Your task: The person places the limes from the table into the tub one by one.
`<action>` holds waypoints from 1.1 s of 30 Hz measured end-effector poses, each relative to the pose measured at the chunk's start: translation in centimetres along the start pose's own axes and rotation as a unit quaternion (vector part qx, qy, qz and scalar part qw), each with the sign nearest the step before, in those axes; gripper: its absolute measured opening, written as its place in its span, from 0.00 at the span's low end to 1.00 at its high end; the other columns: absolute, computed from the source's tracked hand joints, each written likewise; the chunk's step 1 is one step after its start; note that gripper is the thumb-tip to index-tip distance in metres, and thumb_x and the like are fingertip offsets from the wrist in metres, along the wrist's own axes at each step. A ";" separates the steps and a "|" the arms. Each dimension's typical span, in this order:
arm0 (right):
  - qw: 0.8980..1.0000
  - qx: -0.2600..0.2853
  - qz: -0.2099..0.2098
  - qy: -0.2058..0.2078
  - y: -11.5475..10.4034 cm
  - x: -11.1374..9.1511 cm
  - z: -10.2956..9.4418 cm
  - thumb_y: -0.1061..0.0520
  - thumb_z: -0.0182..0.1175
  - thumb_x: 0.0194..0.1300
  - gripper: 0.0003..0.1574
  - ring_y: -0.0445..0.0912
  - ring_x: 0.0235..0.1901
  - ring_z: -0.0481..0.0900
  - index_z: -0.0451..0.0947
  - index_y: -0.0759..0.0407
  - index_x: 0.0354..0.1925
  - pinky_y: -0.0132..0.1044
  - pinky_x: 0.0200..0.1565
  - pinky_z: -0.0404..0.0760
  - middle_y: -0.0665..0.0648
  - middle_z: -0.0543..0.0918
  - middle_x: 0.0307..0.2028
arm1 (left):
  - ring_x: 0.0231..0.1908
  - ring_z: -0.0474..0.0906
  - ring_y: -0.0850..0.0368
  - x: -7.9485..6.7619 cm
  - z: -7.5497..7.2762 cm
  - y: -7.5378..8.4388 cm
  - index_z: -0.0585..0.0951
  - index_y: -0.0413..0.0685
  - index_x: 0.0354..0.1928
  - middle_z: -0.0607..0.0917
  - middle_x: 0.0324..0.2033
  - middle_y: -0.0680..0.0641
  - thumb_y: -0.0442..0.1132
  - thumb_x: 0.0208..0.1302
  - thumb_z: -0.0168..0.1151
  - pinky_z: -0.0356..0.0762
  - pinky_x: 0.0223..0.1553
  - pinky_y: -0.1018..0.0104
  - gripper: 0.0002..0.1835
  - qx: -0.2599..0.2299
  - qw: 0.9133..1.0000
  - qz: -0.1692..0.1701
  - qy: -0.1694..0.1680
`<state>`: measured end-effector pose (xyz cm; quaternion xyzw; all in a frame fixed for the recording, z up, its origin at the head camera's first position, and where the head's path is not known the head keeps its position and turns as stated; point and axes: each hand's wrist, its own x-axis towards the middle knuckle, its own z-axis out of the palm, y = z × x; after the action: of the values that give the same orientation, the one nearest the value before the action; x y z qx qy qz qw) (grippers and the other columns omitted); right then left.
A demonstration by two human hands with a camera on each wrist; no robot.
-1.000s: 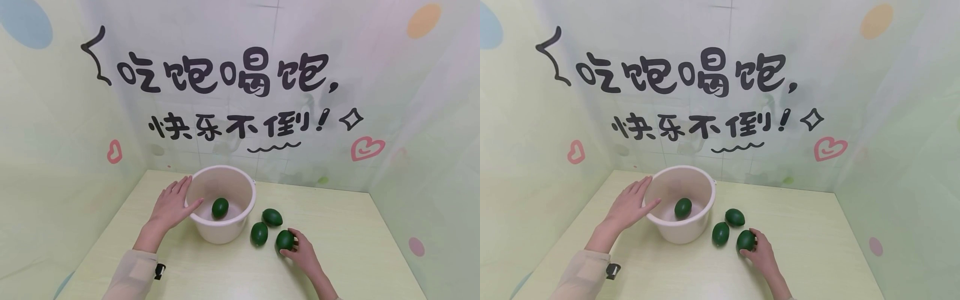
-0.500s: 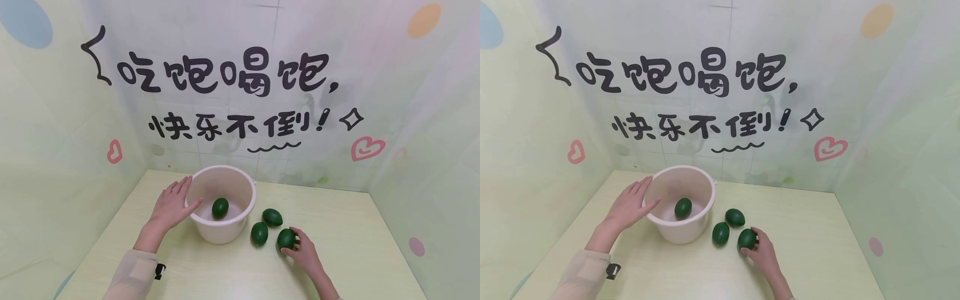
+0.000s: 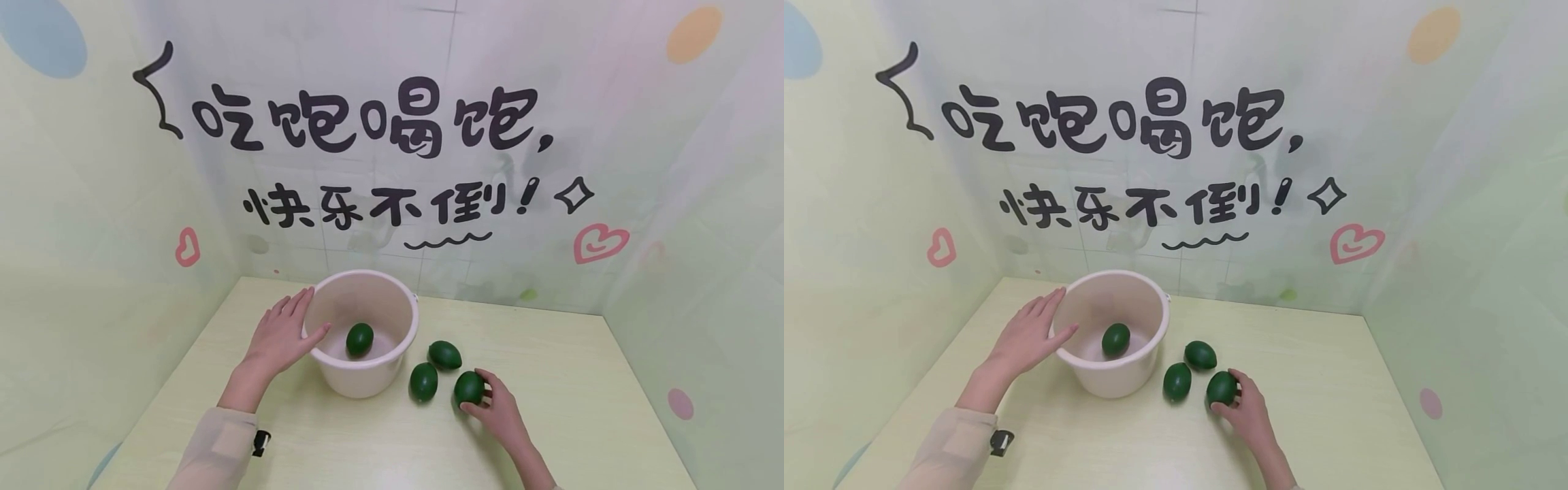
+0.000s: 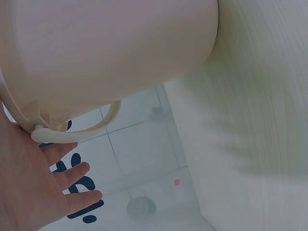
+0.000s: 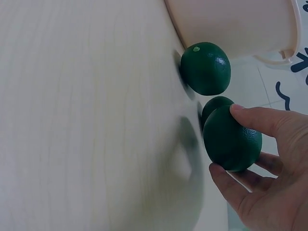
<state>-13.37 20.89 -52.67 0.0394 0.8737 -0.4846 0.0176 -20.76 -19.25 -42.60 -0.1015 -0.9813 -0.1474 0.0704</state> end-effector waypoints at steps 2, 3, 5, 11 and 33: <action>1.000 0.001 0.000 0.001 0.0 0.0 0.0 0.61 0.75 0.54 0.47 0.66 0.57 0.79 0.65 0.67 0.68 0.49 0.52 0.86 0.73 0.72 0.65 | 0.72 0.58 0.32 0.0 0.0 0.0 0.54 0.44 0.78 0.62 0.75 0.38 0.66 0.68 0.49 0.56 0.70 0.30 0.46 0.000 1.000 -0.001 -0.001; 1.000 0.002 0.000 0.001 -0.1 0.0 -0.1 0.61 0.75 0.54 0.47 0.66 0.57 0.79 0.65 0.67 0.68 0.49 0.51 0.86 0.73 0.72 0.65 | 0.72 0.58 0.32 0.0 0.0 0.0 0.54 0.44 0.78 0.62 0.75 0.38 0.66 0.68 0.49 0.56 0.70 0.30 0.46 0.000 1.000 -0.001 -0.001; 1.000 0.002 0.000 0.003 -0.1 0.0 -0.1 0.61 0.75 0.54 0.47 0.66 0.57 0.79 0.65 0.66 0.68 0.49 0.51 0.86 0.73 0.72 0.65 | 0.72 0.58 0.32 0.0 0.0 -0.1 0.54 0.44 0.78 0.62 0.75 0.38 0.66 0.68 0.49 0.57 0.70 0.30 0.46 -0.001 1.000 -0.001 -0.001; 1.000 0.003 0.001 0.007 -0.1 0.1 -0.2 0.61 0.75 0.53 0.47 0.65 0.57 0.79 0.66 0.66 0.68 0.48 0.51 0.86 0.72 0.72 0.65 | 0.72 0.59 0.32 0.0 0.1 -0.1 0.54 0.44 0.78 0.62 0.75 0.38 0.65 0.68 0.51 0.57 0.70 0.30 0.46 -0.001 1.000 -0.001 0.001; 1.000 0.010 -0.005 0.013 -0.2 0.1 -0.6 0.60 0.75 0.55 0.46 0.65 0.57 0.79 0.66 0.66 0.68 0.47 0.50 0.86 0.72 0.72 0.65 | 0.72 0.59 0.32 0.0 0.1 0.0 0.54 0.44 0.78 0.62 0.75 0.38 0.65 0.68 0.51 0.57 0.70 0.30 0.46 -0.001 1.000 -0.002 0.001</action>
<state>-13.52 21.31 -52.18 0.0417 0.8693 -0.4925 0.0033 -20.76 -19.27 -42.69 -0.1000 -0.9813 -0.1487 0.0709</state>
